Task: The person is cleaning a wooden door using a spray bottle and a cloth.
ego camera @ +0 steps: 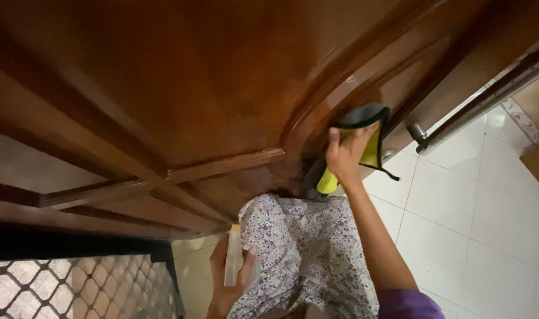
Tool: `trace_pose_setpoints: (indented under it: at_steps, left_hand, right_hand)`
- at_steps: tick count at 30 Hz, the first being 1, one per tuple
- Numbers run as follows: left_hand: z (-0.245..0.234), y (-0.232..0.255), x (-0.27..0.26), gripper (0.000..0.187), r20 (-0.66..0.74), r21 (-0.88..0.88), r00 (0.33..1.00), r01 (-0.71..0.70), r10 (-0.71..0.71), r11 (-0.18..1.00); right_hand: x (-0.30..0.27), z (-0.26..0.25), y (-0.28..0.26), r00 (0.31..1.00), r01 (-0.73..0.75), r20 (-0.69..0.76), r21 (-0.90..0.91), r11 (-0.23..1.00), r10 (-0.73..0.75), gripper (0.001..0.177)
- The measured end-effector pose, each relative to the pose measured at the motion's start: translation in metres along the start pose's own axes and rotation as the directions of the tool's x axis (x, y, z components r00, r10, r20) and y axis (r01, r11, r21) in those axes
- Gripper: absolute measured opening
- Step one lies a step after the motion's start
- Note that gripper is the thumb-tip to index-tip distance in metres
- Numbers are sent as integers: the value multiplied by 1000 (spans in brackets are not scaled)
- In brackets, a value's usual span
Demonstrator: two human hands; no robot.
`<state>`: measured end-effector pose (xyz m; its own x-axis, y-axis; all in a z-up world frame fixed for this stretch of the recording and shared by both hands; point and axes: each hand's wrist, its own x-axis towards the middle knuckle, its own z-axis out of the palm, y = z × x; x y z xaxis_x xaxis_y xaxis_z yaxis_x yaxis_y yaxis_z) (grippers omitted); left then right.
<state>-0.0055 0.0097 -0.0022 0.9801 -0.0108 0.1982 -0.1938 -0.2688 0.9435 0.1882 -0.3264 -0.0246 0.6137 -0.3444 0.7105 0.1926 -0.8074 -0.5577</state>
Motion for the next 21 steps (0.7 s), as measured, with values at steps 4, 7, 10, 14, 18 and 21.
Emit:
trace_pose_setpoints:
  at_steps: [4, 7, 10, 14, 18, 21]
  left_hand:
    - [-2, 6, 5, 23, 18, -95, 992, 128, -127, 987]
    - [-1, 2, 5, 22, -24, 17, 999, 22, -22, 1000]
    - [2, 9, 5, 19, -9, -87, 994, 105, -106, 991]
    - [6, 8, 6, 21, 1, -137, 994, 109, -109, 985]
    - [4, 1, 6, 21, 40, -89, 995, 93, -90, 992]
    - [5, 2, 9, 22, 27, -88, 998, 65, -63, 994]
  right_hand:
    - [45, -14, 14, 984, 54, -170, -3, 999, -54, 84]
    - [61, -18, 21, 978, -59, -181, 226, 972, 101, 91]
    - [46, -7, 32, 949, -197, -185, 279, 940, 254, 86]
    - [15, 2, 43, 978, -175, -108, 29, 984, 177, 88]
    - [55, -18, 40, 968, -197, -150, 36, 980, 200, 91]
    - [115, -70, -19, 952, -242, -213, -82, 967, 220, 76]
